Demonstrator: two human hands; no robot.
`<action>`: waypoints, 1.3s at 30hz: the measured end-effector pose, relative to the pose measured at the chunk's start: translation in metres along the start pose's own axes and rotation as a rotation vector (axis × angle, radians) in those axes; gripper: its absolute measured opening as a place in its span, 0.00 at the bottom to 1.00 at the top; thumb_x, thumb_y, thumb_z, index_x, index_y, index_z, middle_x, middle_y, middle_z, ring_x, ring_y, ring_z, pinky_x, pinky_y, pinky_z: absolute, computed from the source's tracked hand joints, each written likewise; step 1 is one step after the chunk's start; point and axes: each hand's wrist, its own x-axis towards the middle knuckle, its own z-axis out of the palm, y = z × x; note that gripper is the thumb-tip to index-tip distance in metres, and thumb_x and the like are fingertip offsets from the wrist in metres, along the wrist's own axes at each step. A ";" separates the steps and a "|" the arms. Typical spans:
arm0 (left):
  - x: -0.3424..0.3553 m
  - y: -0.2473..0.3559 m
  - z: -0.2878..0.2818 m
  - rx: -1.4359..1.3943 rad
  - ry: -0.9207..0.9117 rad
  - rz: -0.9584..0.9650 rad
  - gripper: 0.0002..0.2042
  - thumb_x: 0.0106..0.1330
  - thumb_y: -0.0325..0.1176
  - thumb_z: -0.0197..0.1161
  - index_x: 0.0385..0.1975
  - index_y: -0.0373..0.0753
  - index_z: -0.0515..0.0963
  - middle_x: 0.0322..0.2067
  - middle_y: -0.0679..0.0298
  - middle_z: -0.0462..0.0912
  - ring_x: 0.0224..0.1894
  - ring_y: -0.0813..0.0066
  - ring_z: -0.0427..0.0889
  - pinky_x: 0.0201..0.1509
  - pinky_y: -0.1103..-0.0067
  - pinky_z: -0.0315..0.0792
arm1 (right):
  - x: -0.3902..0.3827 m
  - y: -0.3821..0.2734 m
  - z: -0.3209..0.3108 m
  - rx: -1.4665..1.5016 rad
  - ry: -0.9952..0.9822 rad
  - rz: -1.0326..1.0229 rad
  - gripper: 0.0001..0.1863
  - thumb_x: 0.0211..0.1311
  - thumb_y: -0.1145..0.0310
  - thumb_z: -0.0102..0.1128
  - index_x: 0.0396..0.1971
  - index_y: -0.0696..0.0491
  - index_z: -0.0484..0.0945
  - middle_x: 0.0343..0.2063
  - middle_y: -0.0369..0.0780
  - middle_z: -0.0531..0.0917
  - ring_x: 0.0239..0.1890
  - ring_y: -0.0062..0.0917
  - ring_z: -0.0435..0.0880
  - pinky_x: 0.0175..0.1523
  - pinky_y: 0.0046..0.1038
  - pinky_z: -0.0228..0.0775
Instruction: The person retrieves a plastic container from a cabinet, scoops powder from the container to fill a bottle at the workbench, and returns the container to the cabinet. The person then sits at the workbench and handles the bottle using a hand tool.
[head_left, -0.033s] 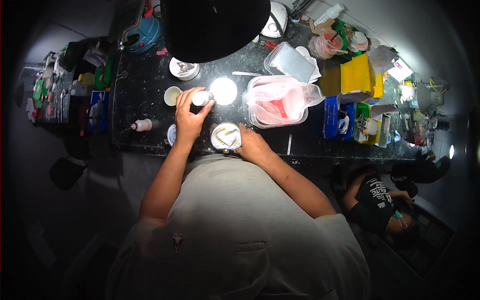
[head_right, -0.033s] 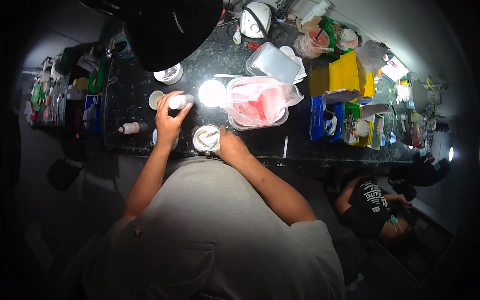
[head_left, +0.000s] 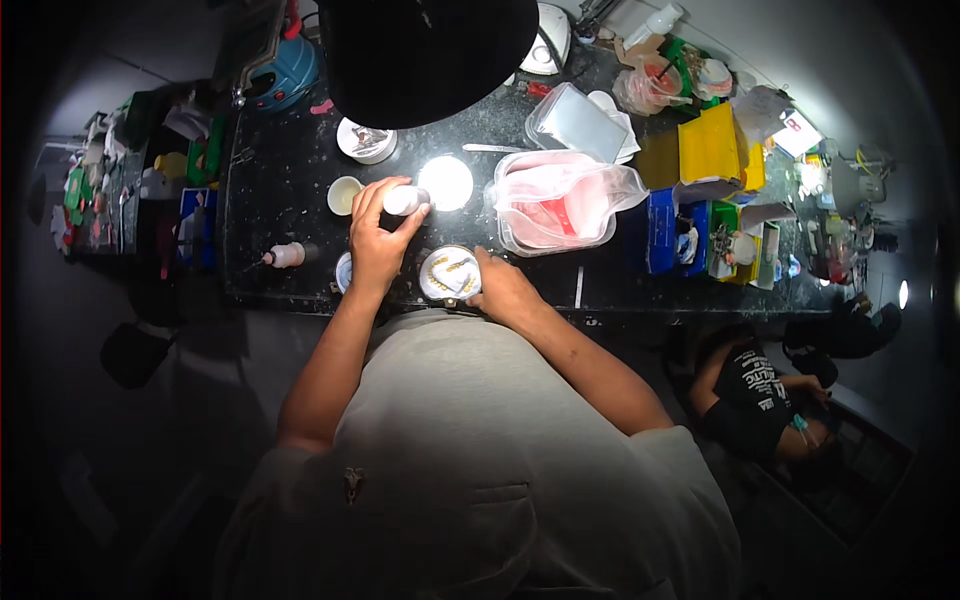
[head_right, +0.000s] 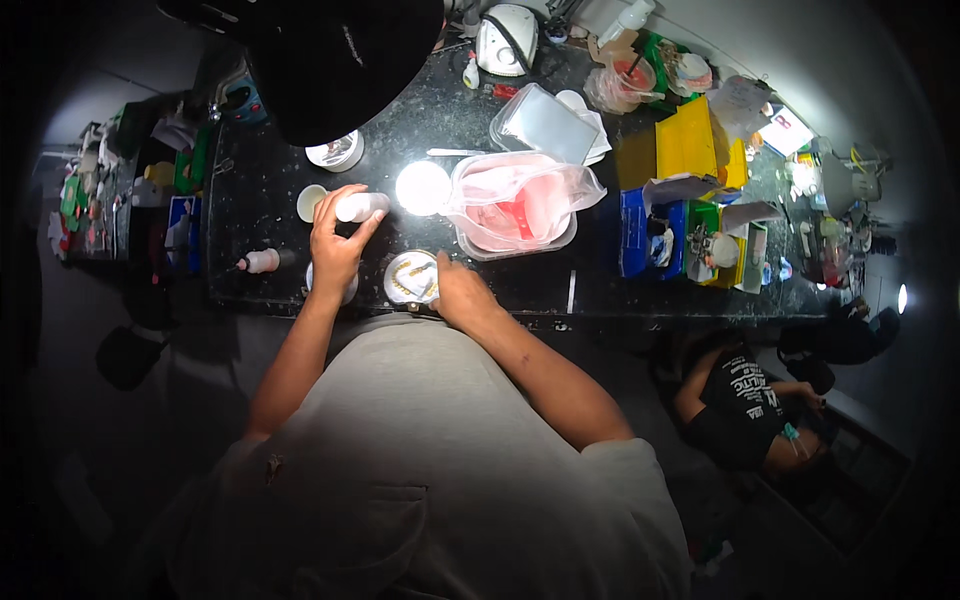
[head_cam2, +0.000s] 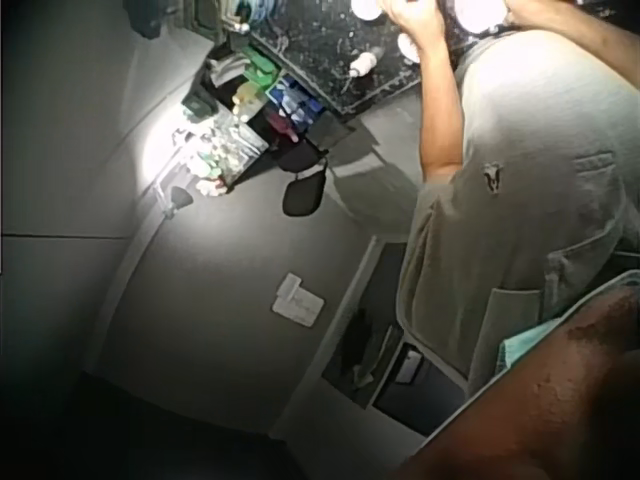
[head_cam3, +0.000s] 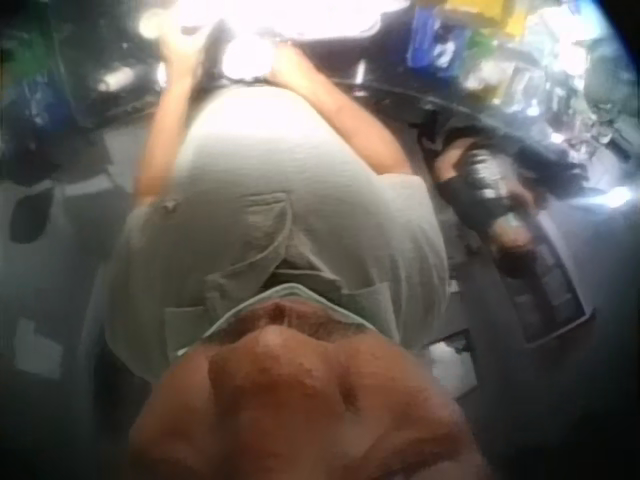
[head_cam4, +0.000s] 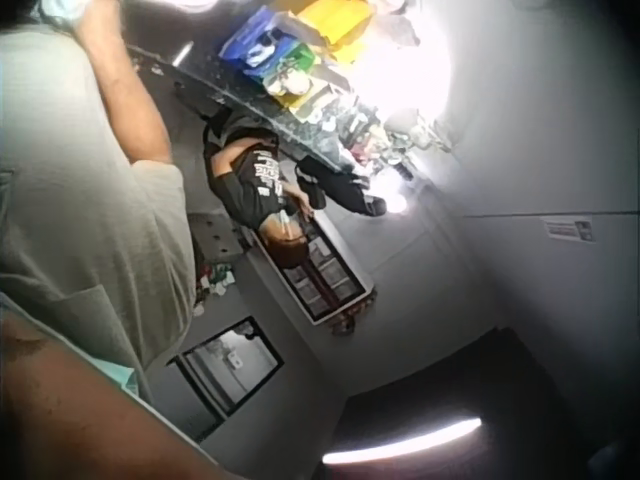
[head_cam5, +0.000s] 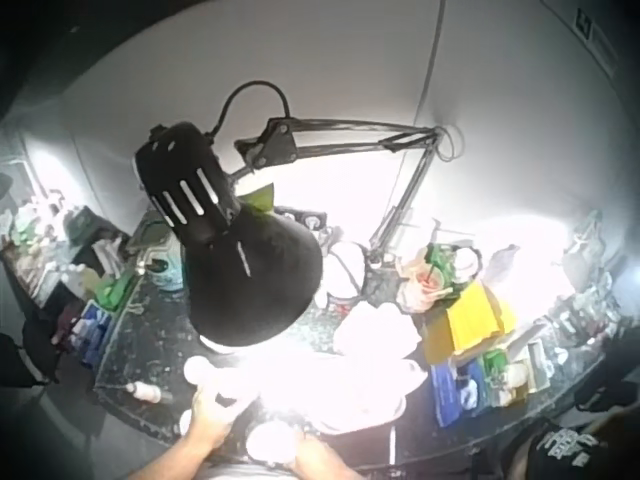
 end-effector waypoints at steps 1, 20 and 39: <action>0.001 -0.002 -0.002 -0.032 -0.020 0.041 0.17 0.55 0.29 0.74 0.45 0.39 0.80 0.45 0.61 0.82 0.52 0.64 0.77 0.57 0.70 0.70 | 0.002 -0.002 0.005 0.051 0.060 -0.024 0.37 0.48 0.67 0.76 0.54 0.65 0.65 0.44 0.59 0.80 0.44 0.54 0.83 0.51 0.44 0.77; 0.017 0.024 -0.026 -0.177 -0.470 -0.055 0.11 0.58 0.31 0.68 0.37 0.37 0.75 0.30 0.53 0.81 0.31 0.70 0.83 0.35 0.74 0.75 | 0.019 -0.092 -0.078 -0.452 0.634 -0.439 0.30 0.63 0.37 0.54 0.32 0.54 0.82 0.22 0.45 0.84 0.23 0.36 0.85 0.24 0.38 0.75; 0.010 0.002 -0.039 -0.488 -0.569 -0.343 0.16 0.55 0.25 0.67 0.45 0.35 0.79 0.33 0.70 0.82 0.35 0.85 0.77 0.41 0.82 0.73 | 0.042 -0.113 -0.142 -0.027 0.163 -0.532 0.19 0.60 0.55 0.65 0.37 0.58 0.79 0.35 0.49 0.83 0.37 0.41 0.85 0.44 0.39 0.77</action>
